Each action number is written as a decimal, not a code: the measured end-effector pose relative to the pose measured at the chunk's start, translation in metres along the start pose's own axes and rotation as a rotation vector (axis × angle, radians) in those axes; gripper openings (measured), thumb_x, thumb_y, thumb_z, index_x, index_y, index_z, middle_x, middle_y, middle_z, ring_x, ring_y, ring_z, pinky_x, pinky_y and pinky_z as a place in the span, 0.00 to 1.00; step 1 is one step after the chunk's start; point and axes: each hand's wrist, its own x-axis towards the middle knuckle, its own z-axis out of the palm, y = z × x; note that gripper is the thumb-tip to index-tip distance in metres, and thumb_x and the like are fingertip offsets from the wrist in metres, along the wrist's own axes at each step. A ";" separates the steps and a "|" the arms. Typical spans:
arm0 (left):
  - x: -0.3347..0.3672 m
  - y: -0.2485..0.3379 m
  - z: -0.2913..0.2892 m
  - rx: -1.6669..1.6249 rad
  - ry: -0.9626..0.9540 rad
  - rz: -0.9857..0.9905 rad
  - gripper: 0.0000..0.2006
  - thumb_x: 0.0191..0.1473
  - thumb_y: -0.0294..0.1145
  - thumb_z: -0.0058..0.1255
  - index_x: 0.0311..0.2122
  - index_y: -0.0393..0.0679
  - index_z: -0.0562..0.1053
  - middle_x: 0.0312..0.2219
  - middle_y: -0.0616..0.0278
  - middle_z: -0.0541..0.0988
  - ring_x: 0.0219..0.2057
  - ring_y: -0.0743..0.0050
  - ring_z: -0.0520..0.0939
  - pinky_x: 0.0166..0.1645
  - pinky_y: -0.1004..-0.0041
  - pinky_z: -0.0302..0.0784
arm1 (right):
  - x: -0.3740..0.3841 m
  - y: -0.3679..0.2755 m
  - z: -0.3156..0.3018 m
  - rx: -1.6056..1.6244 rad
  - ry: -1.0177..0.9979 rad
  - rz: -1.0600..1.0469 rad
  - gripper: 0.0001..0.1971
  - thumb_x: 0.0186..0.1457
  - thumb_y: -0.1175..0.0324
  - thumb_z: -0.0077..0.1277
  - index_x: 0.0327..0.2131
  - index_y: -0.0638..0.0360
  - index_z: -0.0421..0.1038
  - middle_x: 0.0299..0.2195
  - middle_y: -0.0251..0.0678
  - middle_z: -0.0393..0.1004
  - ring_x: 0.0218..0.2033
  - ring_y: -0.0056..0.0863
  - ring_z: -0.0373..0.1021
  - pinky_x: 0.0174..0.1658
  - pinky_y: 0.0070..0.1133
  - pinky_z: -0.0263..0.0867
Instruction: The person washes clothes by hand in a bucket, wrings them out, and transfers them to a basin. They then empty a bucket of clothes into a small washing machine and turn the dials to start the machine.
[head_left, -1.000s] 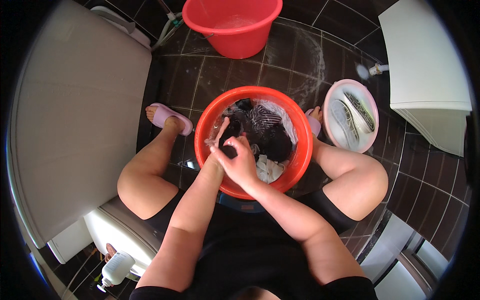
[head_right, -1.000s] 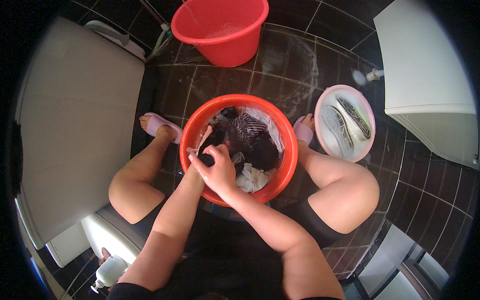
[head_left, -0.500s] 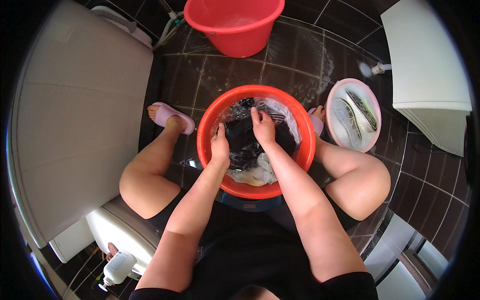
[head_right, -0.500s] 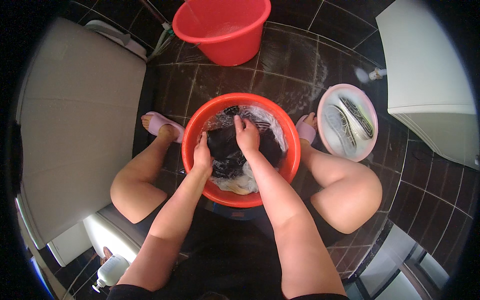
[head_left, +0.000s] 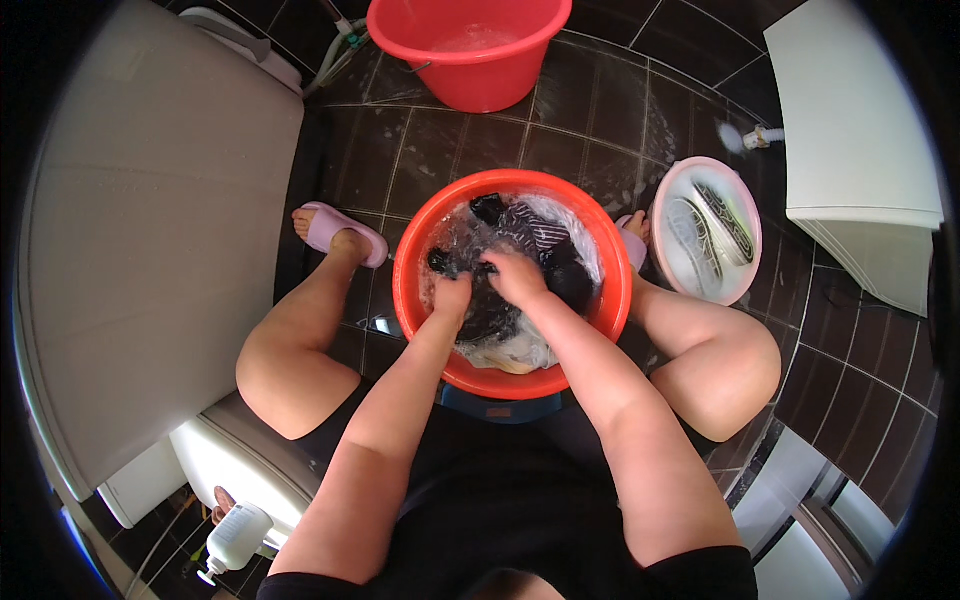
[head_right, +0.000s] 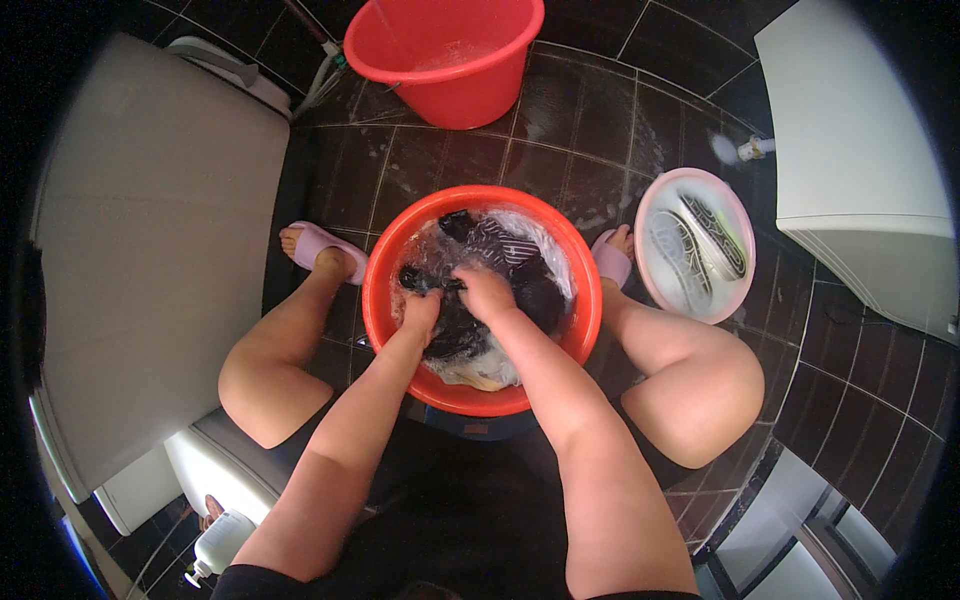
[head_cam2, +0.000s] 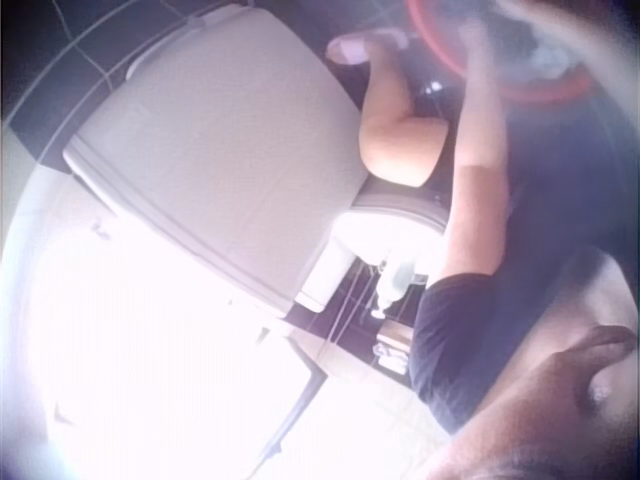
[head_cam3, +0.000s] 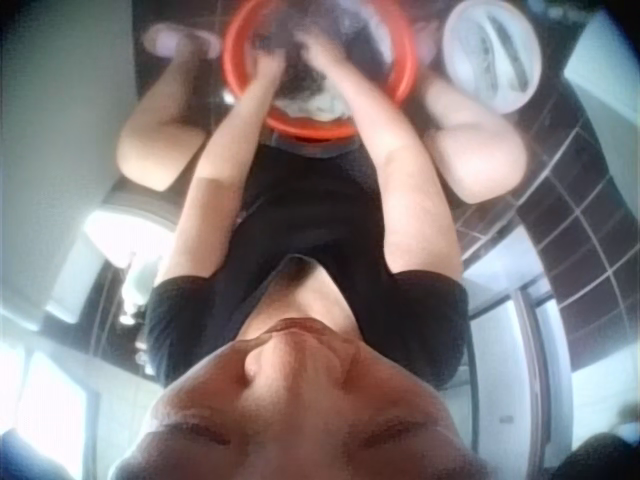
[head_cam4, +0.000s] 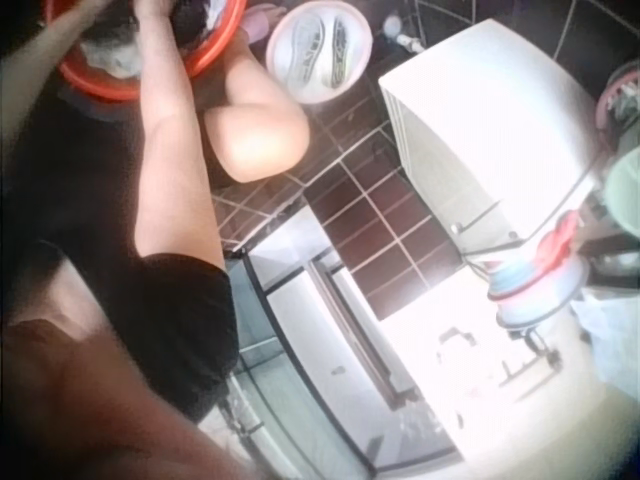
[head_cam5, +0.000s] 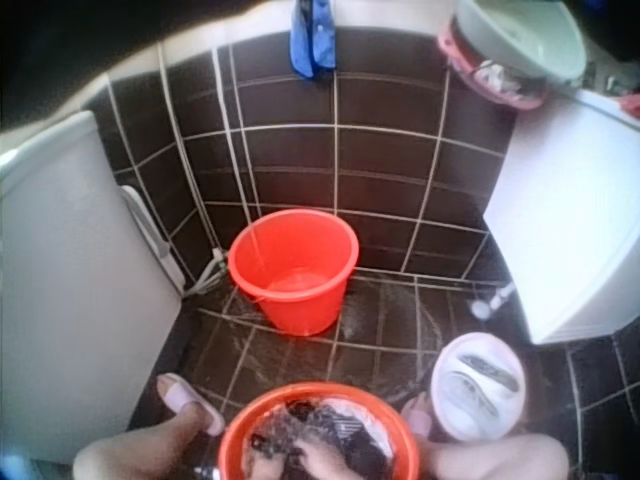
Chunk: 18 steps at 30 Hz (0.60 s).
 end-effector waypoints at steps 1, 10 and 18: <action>-0.001 -0.006 0.002 0.109 0.083 0.118 0.37 0.46 0.36 0.53 0.60 0.43 0.49 0.54 0.42 0.59 0.54 0.52 0.63 0.58 0.67 0.55 | 0.003 0.003 -0.002 -0.020 -0.046 -0.052 0.16 0.41 0.72 0.52 0.39 0.55 0.71 0.39 0.46 0.71 0.41 0.45 0.68 0.43 0.34 0.65; -0.078 0.091 -0.003 -0.738 -0.477 -0.069 0.27 0.54 0.56 0.40 0.53 0.49 0.63 0.50 0.59 0.68 0.52 0.59 0.66 0.58 0.61 0.58 | -0.030 -0.109 -0.018 0.484 0.363 0.236 0.17 0.45 0.60 0.56 0.34 0.64 0.70 0.34 0.45 0.70 0.38 0.40 0.68 0.43 0.27 0.62; -0.073 0.075 0.002 -0.828 -0.390 -0.121 0.18 0.59 0.43 0.31 0.49 0.45 0.65 0.43 0.57 0.71 0.45 0.60 0.71 0.52 0.62 0.67 | -0.039 -0.137 -0.042 0.262 0.466 0.109 0.14 0.46 0.57 0.55 0.19 0.56 0.70 0.21 0.36 0.67 0.22 0.42 0.68 0.25 0.32 0.64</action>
